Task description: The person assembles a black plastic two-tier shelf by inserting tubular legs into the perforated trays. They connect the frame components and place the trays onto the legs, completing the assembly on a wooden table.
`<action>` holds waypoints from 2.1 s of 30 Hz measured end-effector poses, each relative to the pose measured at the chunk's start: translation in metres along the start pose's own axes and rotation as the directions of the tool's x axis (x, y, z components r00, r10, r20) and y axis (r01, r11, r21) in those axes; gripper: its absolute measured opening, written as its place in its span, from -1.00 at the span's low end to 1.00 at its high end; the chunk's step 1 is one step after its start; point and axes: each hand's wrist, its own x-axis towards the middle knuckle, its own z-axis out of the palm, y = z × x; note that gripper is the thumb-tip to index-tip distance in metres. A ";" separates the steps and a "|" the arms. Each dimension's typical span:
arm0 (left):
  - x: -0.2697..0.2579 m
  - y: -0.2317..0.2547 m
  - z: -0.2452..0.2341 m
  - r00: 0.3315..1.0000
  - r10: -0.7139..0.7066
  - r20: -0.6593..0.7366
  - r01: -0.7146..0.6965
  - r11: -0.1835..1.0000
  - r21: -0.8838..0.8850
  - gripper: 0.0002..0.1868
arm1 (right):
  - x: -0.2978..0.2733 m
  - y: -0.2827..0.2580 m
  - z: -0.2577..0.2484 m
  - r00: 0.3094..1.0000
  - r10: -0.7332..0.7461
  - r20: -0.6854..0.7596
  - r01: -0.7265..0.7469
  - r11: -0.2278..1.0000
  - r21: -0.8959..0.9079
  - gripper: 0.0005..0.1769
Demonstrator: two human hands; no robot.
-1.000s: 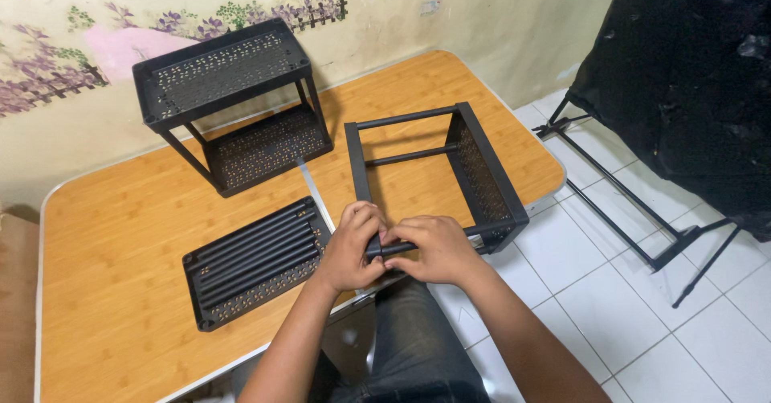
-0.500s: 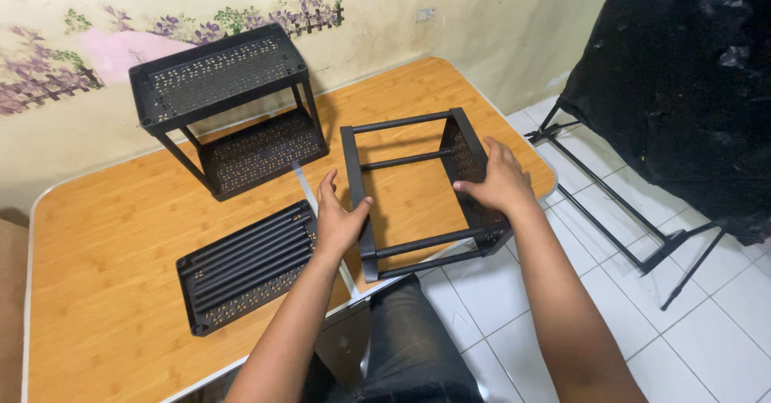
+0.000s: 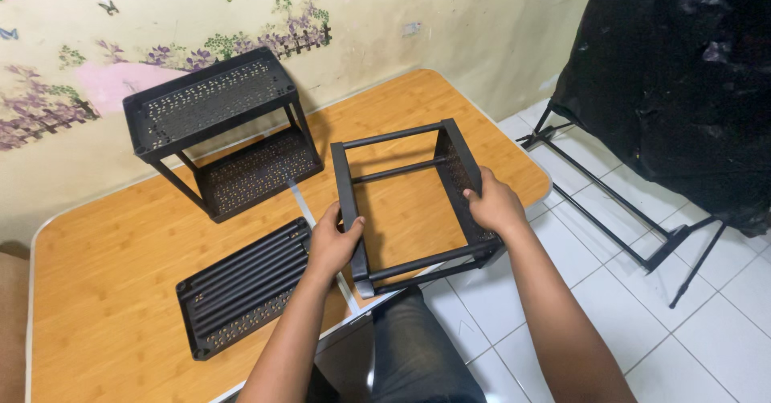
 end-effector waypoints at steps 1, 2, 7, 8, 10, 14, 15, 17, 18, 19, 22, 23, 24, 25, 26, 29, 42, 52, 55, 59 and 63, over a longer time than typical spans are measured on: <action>-0.001 0.002 -0.001 1.000 0.009 0.003 -0.009 1.000 0.002 -0.48 | -0.003 0.000 -0.001 1.000 -0.002 -0.007 0.002 1.000 0.011 -0.37; -0.003 0.005 -0.002 1.000 0.018 0.007 -0.018 1.000 0.004 -0.48 | -0.006 0.001 -0.002 1.000 -0.003 -0.014 0.004 1.000 0.023 -0.36; -0.010 0.013 -0.003 0.998 0.058 0.012 -0.058 0.998 0.014 -0.49 | -0.020 0.008 -0.001 0.997 0.000 -0.073 0.005 0.998 0.063 -0.34; -0.012 0.014 -0.003 0.997 0.082 0.001 -0.082 0.996 0.017 -0.47 | -0.023 0.009 -0.001 0.996 -0.008 -0.089 0.015 0.996 0.084 -0.34; -0.015 0.016 -0.003 0.992 0.125 -0.002 -0.125 0.992 0.020 -0.47 | -0.027 0.013 -0.001 0.993 -0.017 -0.113 0.025 0.998 0.065 -0.32; -0.021 0.020 -0.007 0.986 0.164 0.025 -0.164 0.986 0.022 -0.50 | -0.040 0.016 -0.004 0.990 0.003 -0.139 0.014 0.992 0.123 -0.33; -0.021 0.021 -0.007 0.986 0.164 0.031 -0.164 0.986 0.023 -0.50 | -0.044 0.015 -0.005 0.985 -0.020 -0.169 0.042 0.991 0.127 -0.33; -0.021 0.021 -0.005 0.985 0.169 0.026 -0.169 0.985 -0.019 -0.49 | -0.051 0.014 -0.009 0.972 -0.062 -0.228 0.095 0.986 0.135 -0.32; -0.022 0.020 -0.005 0.985 0.171 0.025 -0.170 0.985 -0.039 -0.48 | -0.053 0.013 -0.011 0.977 -0.028 -0.210 0.057 0.990 0.132 -0.31; -0.022 0.020 -0.004 0.985 0.171 0.016 -0.170 0.984 -0.052 -0.49 | -0.056 0.012 -0.013 0.981 0.006 -0.194 0.019 0.992 0.128 -0.29; -0.023 0.018 -0.003 0.986 0.166 -0.009 -0.166 0.981 -0.101 -0.53 | -0.061 0.009 -0.014 0.970 -0.018 -0.242 0.048 0.992 0.119 -0.27; -0.024 0.018 -0.003 0.986 0.163 -0.018 -0.164 0.978 -0.126 -0.56 | -0.062 0.009 -0.014 0.960 -0.049 -0.274 0.083 0.990 0.115 -0.27; -0.025 0.018 -0.003 0.987 0.160 -0.027 -0.162 0.975 -0.150 -0.59 | -0.063 0.009 -0.012 0.956 -0.049 -0.290 0.096 0.984 0.152 -0.28; -0.026 0.018 -0.004 0.988 0.149 -0.035 -0.152 0.975 -0.161 -0.62 | -0.065 0.008 -0.008 0.951 -0.049 -0.305 0.110 0.976 0.188 -0.28; -0.026 0.018 -0.005 0.990 0.138 -0.042 -0.143 0.975 -0.173 -0.65 | -0.066 0.009 -0.005 0.946 -0.048 -0.321 0.124 0.967 0.224 -0.29; -0.026 0.016 -0.007 0.993 0.114 -0.027 -0.117 0.974 -0.196 -0.73 | -0.070 0.014 0.009 0.805 -0.276 -0.525 0.442 0.869 0.221 -0.35; -0.026 -0.025 -0.003 0.986 0.165 0.037 -0.150 0.954 -0.259 -0.74 | -0.062 0.060 0.079 0.826 -0.212 -0.523 0.349 0.920 0.178 -0.29; -0.038 -0.037 -0.005 0.986 0.169 -0.012 -0.169 0.984 -0.056 -0.77 | -0.066 0.073 0.106 0.904 -0.185 -0.385 0.279 0.939 0.203 -0.01; -0.039 -0.028 -0.012 0.973 0.232 -0.004 -0.232 0.972 -0.025 -0.71 | -0.072 0.050 0.089 0.863 -0.231 -0.450 0.363 0.903 0.231 0.15; -0.040 -0.007 -0.031 0.890 0.445 -0.101 -0.451 0.891 -0.051 -0.54 | -0.082 0.015 0.050 0.589 -0.425 -0.687 0.625 0.779 0.054 0.18; -0.031 0.024 -0.043 0.822 0.530 -0.209 -0.559 0.820 -0.122 -0.43 | -0.090 -0.025 0.017 0.402 -0.579 -0.710 0.700 0.694 -0.169 0.09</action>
